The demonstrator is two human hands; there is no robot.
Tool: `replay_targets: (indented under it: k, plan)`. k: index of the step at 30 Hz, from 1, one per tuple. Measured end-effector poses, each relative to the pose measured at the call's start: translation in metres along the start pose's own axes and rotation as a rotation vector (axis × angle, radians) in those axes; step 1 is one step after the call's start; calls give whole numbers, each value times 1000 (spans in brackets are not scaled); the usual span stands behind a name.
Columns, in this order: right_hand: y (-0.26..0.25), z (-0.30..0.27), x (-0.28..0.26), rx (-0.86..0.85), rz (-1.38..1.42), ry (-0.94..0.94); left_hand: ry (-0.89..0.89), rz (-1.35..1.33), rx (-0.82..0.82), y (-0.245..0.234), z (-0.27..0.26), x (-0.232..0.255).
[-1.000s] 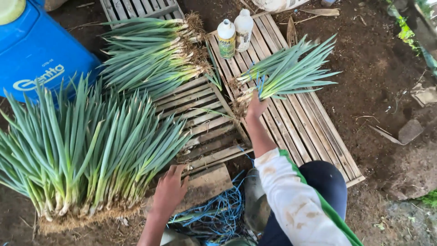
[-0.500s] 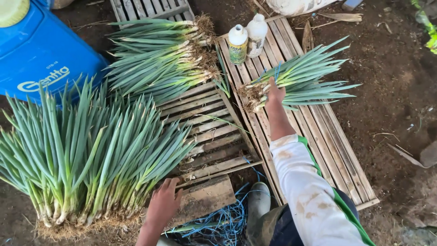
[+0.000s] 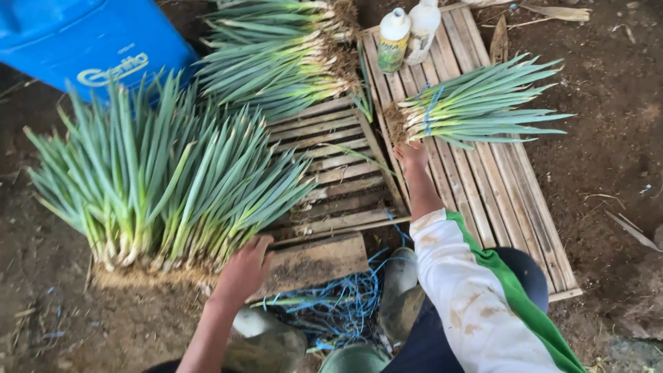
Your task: The person gathers bunches of green onions from a pile on a wooden pallet and ties them together using blue plastic ties. The person then places the tied bundles onto the pallet.
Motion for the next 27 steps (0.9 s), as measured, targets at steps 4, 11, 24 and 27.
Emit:
replay_targets:
  k: [4, 11, 24, 27]
  plan:
    - [-1, -60, 51, -354, -8, -103, 191, 287, 214, 3, -2, -40]
    - [-5, -135, 151, -537, -790, -265, 166, 349, 286, -5, -3, -49]
    - [-39, -220, 205, -585, -1281, -767, 328, 264, 38, -37, -40, 13]
    - [-42, -236, 196, -471, -928, -927, 319, 279, 89, -29, -34, 18]
Point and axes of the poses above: each hand's wrist, its own z-axis towards the middle knuckle, its own y-axis out of the palm, x = y × z, the point moved 1 cm from there along z, towards the middle knuckle, and after that the axes turned 6 degrees about z, right-handed, at the moved point
